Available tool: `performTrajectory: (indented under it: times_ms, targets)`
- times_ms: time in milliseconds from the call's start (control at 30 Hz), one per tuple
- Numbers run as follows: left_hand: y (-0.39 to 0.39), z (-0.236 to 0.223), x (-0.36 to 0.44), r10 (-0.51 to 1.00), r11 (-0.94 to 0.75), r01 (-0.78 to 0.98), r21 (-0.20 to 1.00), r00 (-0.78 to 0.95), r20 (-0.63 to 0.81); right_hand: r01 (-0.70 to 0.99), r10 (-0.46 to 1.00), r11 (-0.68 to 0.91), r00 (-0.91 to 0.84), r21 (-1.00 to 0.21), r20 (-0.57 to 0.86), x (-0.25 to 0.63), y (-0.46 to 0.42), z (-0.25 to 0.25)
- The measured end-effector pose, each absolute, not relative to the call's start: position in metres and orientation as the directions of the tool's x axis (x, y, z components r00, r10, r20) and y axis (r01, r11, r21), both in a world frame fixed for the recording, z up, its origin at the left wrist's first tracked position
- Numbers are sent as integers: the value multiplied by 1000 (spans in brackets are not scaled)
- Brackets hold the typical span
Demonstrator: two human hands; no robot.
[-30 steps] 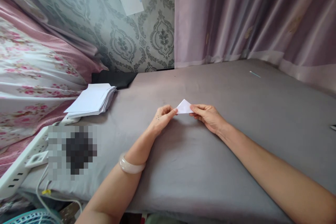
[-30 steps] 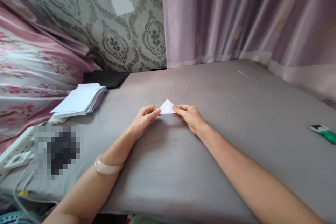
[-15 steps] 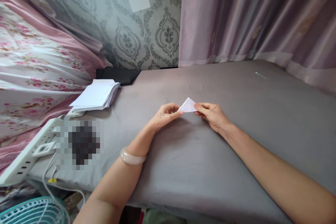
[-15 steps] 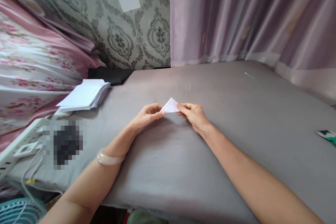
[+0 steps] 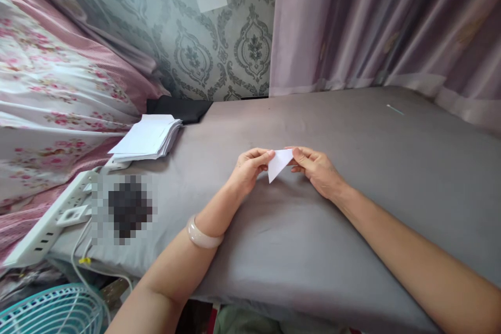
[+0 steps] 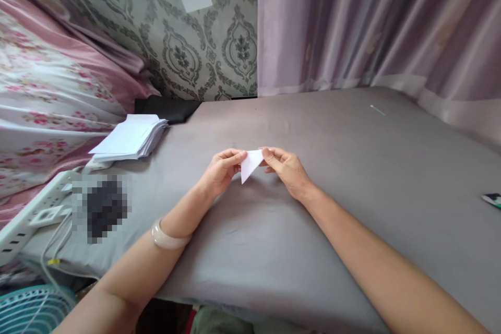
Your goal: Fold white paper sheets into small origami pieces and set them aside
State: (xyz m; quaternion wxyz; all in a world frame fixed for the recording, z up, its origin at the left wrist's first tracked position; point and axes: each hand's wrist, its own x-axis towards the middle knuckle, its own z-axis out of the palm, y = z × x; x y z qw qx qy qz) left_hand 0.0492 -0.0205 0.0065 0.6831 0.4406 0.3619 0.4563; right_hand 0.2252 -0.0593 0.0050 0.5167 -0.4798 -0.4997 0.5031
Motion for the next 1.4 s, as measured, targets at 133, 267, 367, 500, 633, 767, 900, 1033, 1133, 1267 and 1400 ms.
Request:
performTrajectory:
  times_ms: [133,267,367,500,633,767,900,1033,1133,1267,1400]
  targets:
    - [-20,5,54,934,316,-431,845,298,-198,-97,1000,-7,-20,-995,-5,217,-62,1]
    - [-18,2,54,912,363,-450,816,349,-214,-118,1000,-2,10,-993,-3,210,-63,0]
    - [-17,0,54,885,393,-416,820,413,-215,-114,999,-10,32,-993,-13,210,-62,1]
    - [-17,-2,54,875,405,-345,847,414,-251,-43,998,-20,66,-999,-23,215,-61,5]
    - [-17,-4,52,899,316,-224,922,382,-215,73,997,-17,71,-997,-12,224,-59,9]
    - [-17,-5,49,924,183,-47,982,350,-155,157,1000,-7,6,-988,-7,231,-58,10]
    - [-20,-4,50,932,150,-5,989,333,-139,91,998,-43,43,-995,-40,234,-56,7]
    - [-25,-1,55,907,204,7,979,374,-192,-34,993,-24,118,-999,-28,233,-53,5]
    - [-29,1,56,878,220,45,975,426,-218,-32,985,-9,174,-999,-15,232,-53,6]
    - [-30,4,54,821,221,103,970,518,-242,58,981,5,192,-998,16,231,-56,9]
    - [-26,1,53,848,190,62,980,492,-196,62,988,36,145,-997,45,234,-55,7]
